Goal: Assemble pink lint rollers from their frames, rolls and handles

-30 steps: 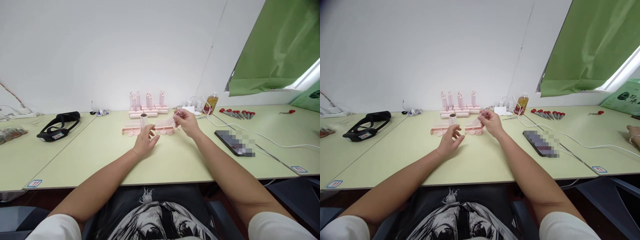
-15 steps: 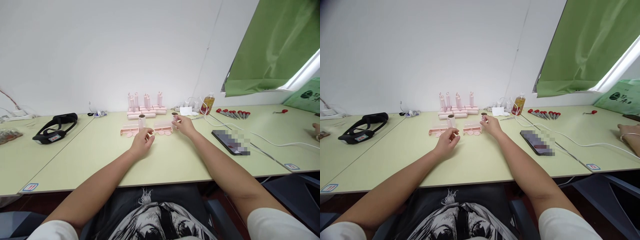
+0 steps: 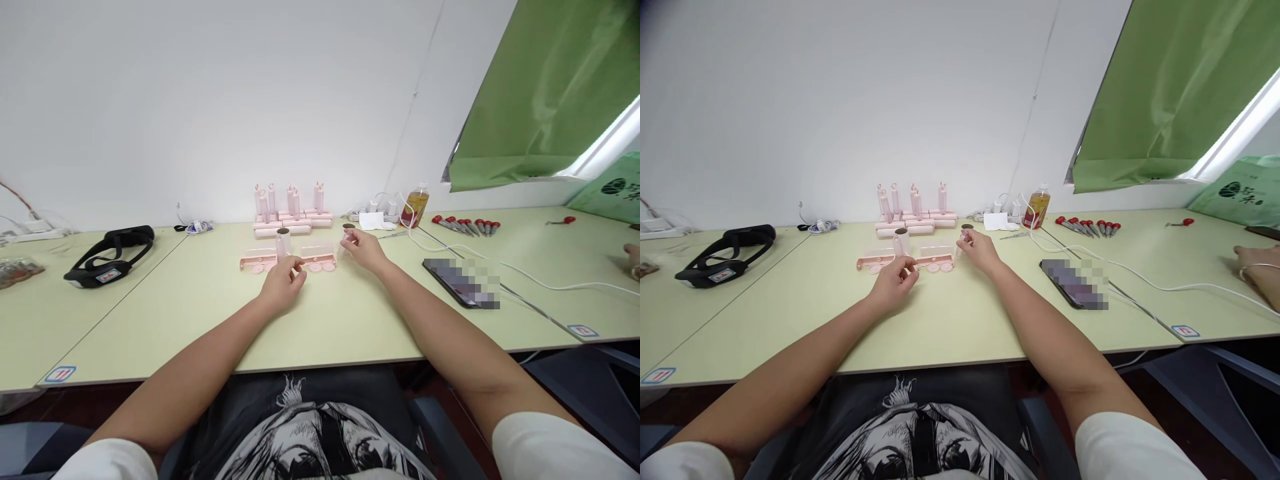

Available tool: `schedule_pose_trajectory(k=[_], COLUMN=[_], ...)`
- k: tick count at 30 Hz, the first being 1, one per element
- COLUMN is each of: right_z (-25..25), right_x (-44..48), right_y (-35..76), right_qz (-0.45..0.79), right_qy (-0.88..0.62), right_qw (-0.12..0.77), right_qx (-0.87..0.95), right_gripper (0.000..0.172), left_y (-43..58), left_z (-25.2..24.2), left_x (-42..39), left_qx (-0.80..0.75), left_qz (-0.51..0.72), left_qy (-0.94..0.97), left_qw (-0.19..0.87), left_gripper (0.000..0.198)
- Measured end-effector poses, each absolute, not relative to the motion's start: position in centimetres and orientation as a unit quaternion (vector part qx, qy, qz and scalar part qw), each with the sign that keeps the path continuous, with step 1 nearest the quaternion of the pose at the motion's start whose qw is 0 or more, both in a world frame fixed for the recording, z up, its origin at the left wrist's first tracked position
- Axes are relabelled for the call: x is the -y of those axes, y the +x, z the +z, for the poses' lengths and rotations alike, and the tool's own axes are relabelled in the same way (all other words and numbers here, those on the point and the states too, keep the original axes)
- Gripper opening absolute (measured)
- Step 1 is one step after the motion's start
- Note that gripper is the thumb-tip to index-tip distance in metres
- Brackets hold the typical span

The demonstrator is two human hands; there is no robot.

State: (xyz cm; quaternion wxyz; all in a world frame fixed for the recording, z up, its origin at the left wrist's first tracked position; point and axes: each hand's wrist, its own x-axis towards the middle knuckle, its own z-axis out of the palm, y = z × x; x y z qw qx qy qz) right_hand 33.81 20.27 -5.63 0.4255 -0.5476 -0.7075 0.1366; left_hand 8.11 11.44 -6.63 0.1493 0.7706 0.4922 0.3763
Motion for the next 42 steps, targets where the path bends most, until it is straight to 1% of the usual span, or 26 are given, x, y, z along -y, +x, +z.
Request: schedule_pose_trajectory(k=[4, 7, 9, 13, 16, 23, 29, 33, 36, 39, 41, 42], right_z=[-5.4, -5.4, -5.5, -5.5, -5.6, -5.9, -5.9, -5.9, -5.8, -5.5, -5.3, -5.3], right_x=[-20.2, -20.3, -20.4, -20.4, -20.4, -20.6, -20.8, -20.9, -21.0, -20.8, -20.7, -20.7], right_y=[34.0, 34.0, 34.0, 34.0, 34.0, 34.3, 34.1, 33.8, 33.8, 34.1, 34.3, 34.5], right_qz=[0.112, 0.103, 0.101, 0.108, 0.118, 0.147, 0.150, 0.158, 0.159, 0.151, 0.137, 0.130], right_qy=[-0.565, -0.576, -0.581, -0.589, -0.591, -0.581, -0.573, -0.573, -0.572, -0.572, -0.574, -0.575], right_qw=[0.405, 0.394, 0.392, 0.393, 0.397, 0.417, 0.439, 0.442, 0.446, 0.458, 0.466, 0.471], right_qx=[0.710, 0.709, 0.706, 0.698, 0.692, 0.683, 0.675, 0.672, 0.669, 0.664, 0.659, 0.657], right_gripper=[0.025, 0.020, 0.021, 0.031, 0.035, 0.035, 0.028, 0.027, 0.030, 0.038, 0.047, 0.054], left_y=[7.8, 7.6, 7.6, 7.8, 8.1, 9.2, 10.4, 10.9, 11.1, 11.2, 11.3, 11.3], left_z=[-6.8, -6.9, -7.0, -7.1, -7.2, -7.1, -6.8, -6.7, -6.6, -6.6, -6.6, -6.6], left_x=[-12.4, -13.6, -14.3, -15.6, -16.3, -16.5, -15.6, -16.4, -17.0, -17.0, -16.7, -16.5], left_qx=[-0.582, -0.598, -0.596, -0.582, -0.573, -0.567, -0.538, -0.526, -0.524, -0.518, -0.514, -0.512], left_qz=[0.295, 0.278, 0.271, 0.260, 0.253, 0.233, 0.195, 0.179, 0.179, 0.181, 0.180, 0.180], left_qy=[0.750, 0.745, 0.750, 0.765, 0.775, 0.790, 0.820, 0.831, 0.833, 0.836, 0.838, 0.840], left_qw=[0.112, 0.102, 0.097, 0.089, 0.079, 0.037, 0.006, 0.003, 0.004, 0.007, 0.009, 0.010], left_gripper=[0.029, 0.035, 0.036, 0.035, 0.034, 0.033, 0.028, 0.024, 0.021, 0.019, 0.020, 0.020])
